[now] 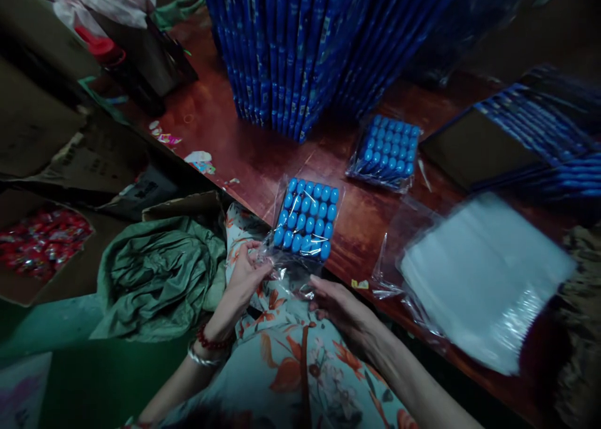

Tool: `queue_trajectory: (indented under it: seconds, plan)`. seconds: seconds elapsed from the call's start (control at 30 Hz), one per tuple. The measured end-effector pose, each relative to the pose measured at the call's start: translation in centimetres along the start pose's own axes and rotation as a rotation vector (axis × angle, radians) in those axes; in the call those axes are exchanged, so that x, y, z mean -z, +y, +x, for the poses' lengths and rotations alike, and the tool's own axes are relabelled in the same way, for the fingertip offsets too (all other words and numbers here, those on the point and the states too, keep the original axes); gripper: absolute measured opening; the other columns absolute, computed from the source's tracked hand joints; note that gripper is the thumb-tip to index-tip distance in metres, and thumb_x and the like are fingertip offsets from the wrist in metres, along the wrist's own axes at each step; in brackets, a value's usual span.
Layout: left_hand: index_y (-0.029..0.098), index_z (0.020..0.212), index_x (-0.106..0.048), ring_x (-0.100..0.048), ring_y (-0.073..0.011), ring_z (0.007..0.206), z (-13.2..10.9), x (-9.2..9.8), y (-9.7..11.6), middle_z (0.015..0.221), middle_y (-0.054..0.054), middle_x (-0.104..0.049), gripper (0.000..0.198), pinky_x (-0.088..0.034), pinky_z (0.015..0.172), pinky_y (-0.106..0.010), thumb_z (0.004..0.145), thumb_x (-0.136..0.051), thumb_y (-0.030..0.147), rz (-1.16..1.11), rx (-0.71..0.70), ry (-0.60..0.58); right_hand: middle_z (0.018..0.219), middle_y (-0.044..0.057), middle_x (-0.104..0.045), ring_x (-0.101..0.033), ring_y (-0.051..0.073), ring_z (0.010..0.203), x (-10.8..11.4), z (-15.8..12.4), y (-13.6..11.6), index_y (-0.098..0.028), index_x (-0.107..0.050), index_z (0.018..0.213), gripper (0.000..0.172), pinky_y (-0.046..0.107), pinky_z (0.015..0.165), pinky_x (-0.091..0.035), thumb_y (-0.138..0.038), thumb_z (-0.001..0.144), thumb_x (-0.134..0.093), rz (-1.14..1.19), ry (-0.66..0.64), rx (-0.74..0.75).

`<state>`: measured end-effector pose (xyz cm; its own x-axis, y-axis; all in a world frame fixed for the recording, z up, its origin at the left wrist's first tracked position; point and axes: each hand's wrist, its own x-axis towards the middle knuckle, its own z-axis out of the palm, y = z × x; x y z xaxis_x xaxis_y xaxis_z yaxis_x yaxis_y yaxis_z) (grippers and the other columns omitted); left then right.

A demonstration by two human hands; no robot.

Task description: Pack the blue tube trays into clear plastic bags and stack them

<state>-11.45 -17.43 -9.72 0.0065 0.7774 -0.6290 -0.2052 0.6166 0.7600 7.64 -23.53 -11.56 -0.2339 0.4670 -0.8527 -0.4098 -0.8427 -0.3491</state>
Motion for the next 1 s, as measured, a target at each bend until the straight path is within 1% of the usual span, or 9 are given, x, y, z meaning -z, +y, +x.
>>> queue_trajectory:
  seconds: [0.13,0.3,0.4,0.5,0.57,0.63,0.73,0.87,1.0]
  plan:
    - [0.02,0.101,-0.043,-0.058,-0.0124,0.051,0.0,0.8,-1.6,0.063,0.006,-0.063,0.056,-0.048,0.054,-0.024,0.051,-0.066,0.015,-0.032,0.02,-0.014,0.069,0.0,-0.064,-0.061,0.011,0.065,-0.8,1.0,0.6,-0.014,-0.064,0.07,0.033,0.022,0.066,-0.049,-0.03,0.052,-0.086,0.162,-0.006,0.047]
    - [0.021,0.094,-0.051,-0.058,-0.0129,0.06,0.6,2.3,-5.1,0.069,0.003,-0.063,0.044,-0.049,0.061,-0.025,0.053,-0.067,0.02,-0.091,0.119,0.023,0.067,-0.002,-0.064,-0.064,0.011,0.067,-0.2,1.2,1.7,-0.015,-0.059,0.068,0.035,0.022,0.069,-0.049,-0.03,0.051,-0.086,0.131,0.018,0.139]
    - [0.024,0.116,-0.05,-0.062,-0.0189,0.092,0.8,3.1,-5.7,0.11,-0.003,-0.064,0.063,-0.05,0.081,-0.03,0.055,-0.066,0.023,-0.083,-0.013,0.01,0.074,-0.001,-0.066,-0.066,0.014,0.071,0.0,1.3,1.6,-0.017,-0.057,0.076,0.041,0.025,0.069,-0.051,-0.025,0.048,-0.087,0.103,0.026,0.149]
    - [0.028,0.135,-0.038,-0.053,-0.0233,0.118,1.0,3.6,-4.4,0.14,-0.005,-0.046,0.08,-0.045,0.094,-0.037,0.06,-0.066,0.025,-0.107,0.013,-0.128,0.082,-0.001,-0.067,-0.065,0.014,0.07,-0.1,1.6,1.4,-0.02,-0.058,0.091,0.048,0.029,0.07,-0.052,-0.023,0.051,-0.085,0.081,-0.008,0.203]
    - [0.023,0.129,-0.048,-0.057,-0.0243,0.112,1.4,3.5,-3.3,0.131,-0.008,-0.055,0.068,-0.045,0.095,-0.04,0.063,-0.067,0.024,-0.081,0.121,-0.311,0.075,-0.001,-0.065,-0.061,0.012,0.062,-0.1,1.9,1.5,-0.017,-0.06,0.091,0.044,0.026,0.065,-0.05,-0.027,0.054,-0.083,0.023,-0.044,0.219]
    - [0.017,0.107,-0.063,-0.063,-0.0224,0.094,2.2,2.9,-2.6,0.106,-0.007,-0.068,0.049,-0.047,0.09,-0.038,0.059,-0.071,0.019,-0.025,0.164,-0.416,0.067,-0.001,-0.064,-0.056,0.011,0.056,-0.1,2.3,1.5,-0.015,-0.064,0.085,0.035,0.025,0.06,-0.046,-0.032,0.058,-0.08,-0.071,-0.044,0.241]
    - [0.014,0.069,-0.064,-0.058,-0.0144,0.067,3.7,1.9,-2.7,0.068,0.0,-0.065,0.017,-0.048,0.072,-0.028,0.052,-0.068,0.011,-0.004,0.134,-0.351,0.078,0.003,-0.069,-0.061,0.016,0.07,0.0,2.8,1.3,-0.016,-0.07,0.083,0.027,0.03,0.072,-0.047,-0.037,0.065,-0.073,-0.255,0.02,0.396]
    - [0.015,0.059,-0.057,-0.051,-0.0096,0.056,5.1,1.5,-3.5,0.057,0.004,-0.058,0.011,-0.043,0.059,-0.023,0.05,-0.061,0.01,-0.028,0.091,-0.263,0.101,0.005,-0.07,-0.059,0.023,0.1,0.0,3.3,1.0,-0.02,-0.074,0.088,0.027,0.038,0.093,-0.041,-0.041,0.075,-0.062,-0.502,0.023,0.632]
    - [0.015,0.056,-0.057,-0.05,-0.0101,0.052,5.0,2.0,-3.6,0.053,0.003,-0.057,0.01,-0.042,0.054,-0.022,0.047,-0.059,0.011,-0.012,0.095,-0.223,0.07,0.002,-0.068,-0.058,0.017,0.068,0.5,4.5,1.6,-0.016,-0.073,0.074,0.028,0.032,0.071,-0.045,-0.042,0.07,-0.066,-0.518,-0.024,0.461]
